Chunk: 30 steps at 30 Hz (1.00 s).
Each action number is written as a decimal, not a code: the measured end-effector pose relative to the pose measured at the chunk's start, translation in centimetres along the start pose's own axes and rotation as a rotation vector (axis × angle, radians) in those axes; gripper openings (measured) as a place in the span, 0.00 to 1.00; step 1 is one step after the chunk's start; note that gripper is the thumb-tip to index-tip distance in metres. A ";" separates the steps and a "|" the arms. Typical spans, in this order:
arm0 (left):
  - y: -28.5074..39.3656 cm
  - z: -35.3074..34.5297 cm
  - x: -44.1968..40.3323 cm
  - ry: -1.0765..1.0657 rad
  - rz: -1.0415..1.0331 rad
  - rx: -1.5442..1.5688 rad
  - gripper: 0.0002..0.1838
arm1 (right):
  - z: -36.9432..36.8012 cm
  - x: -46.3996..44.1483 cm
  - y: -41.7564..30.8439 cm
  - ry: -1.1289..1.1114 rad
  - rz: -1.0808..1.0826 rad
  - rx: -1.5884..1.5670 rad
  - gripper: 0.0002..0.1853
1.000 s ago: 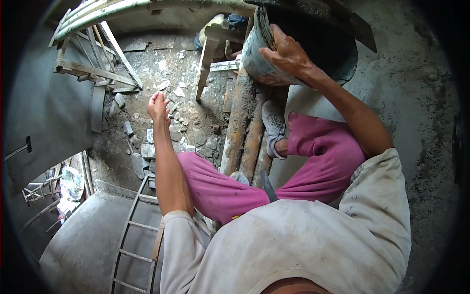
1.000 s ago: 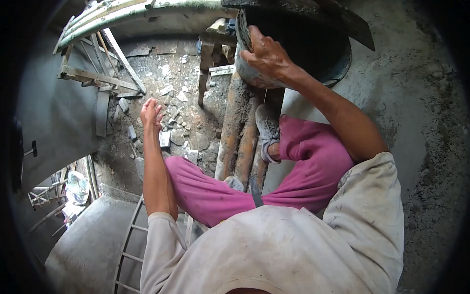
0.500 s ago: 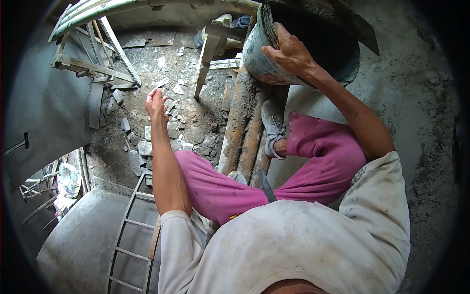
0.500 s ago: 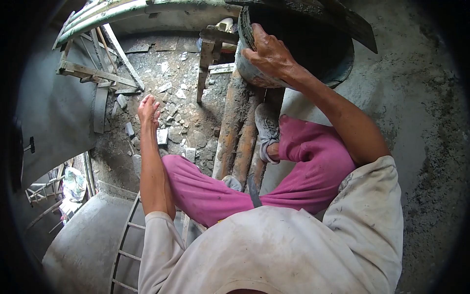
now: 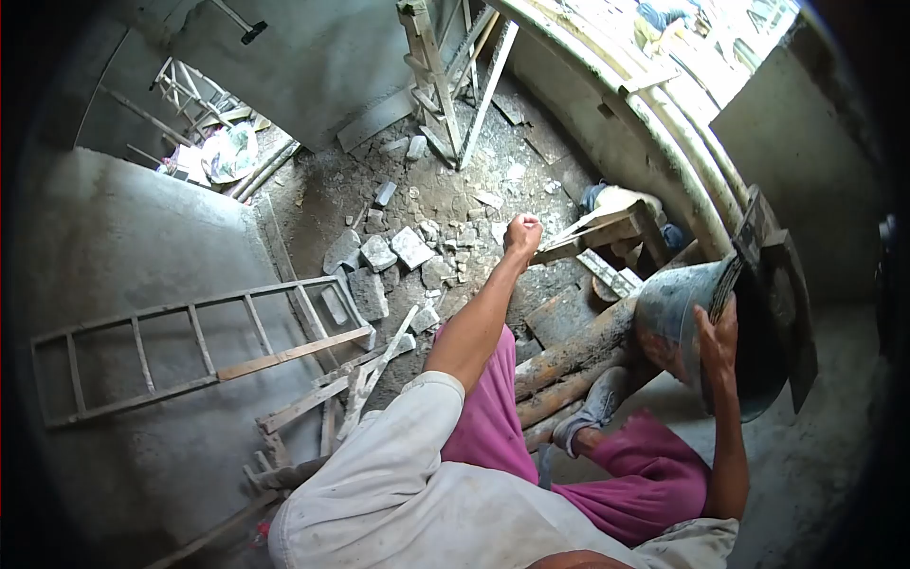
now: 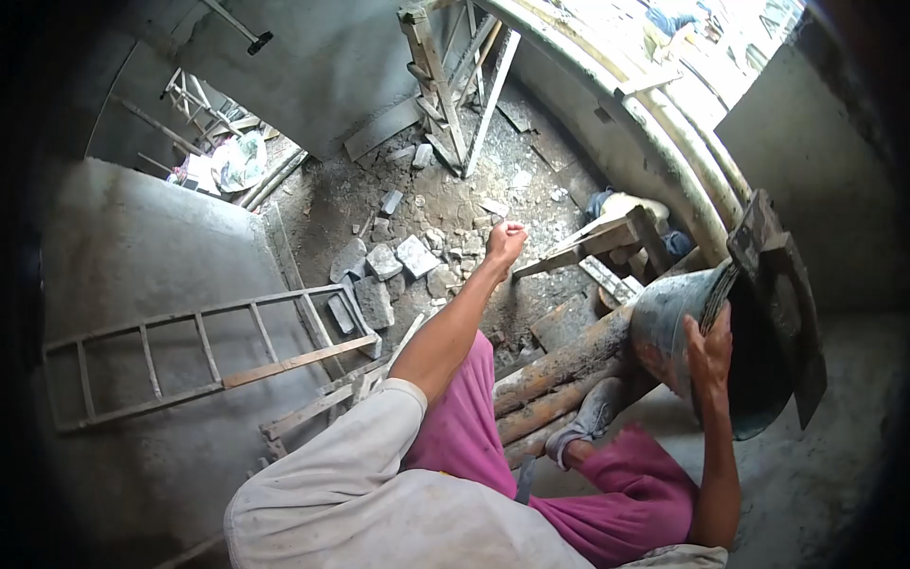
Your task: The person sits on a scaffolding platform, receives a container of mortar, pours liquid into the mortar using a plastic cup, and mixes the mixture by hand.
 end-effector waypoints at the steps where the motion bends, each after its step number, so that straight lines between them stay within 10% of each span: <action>1: 0.0 0.1 0.2 -0.007 0.022 -0.002 0.12 | 0.1 0.1 -0.1 0.012 -0.032 0.002 0.25; 16: -1.3 -1.0 -3.4 -0.086 -0.167 0.013 0.11 | 0.3 0.2 0.4 0.018 -0.010 0.061 0.25; 30: 1.1 0.4 1.2 -0.205 0.104 0.033 0.13 | 0.7 0.5 1.5 -0.018 -0.179 0.203 0.31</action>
Point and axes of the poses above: each hand's wrist, its own x-axis away from the middle knuckle, its own z-axis out of the back of the hand, y = z × x, the point moved 9 cm from there along -x, towards the middle knuckle, and after that the axes turned 10 degrees about z, right-handed, at the moved point
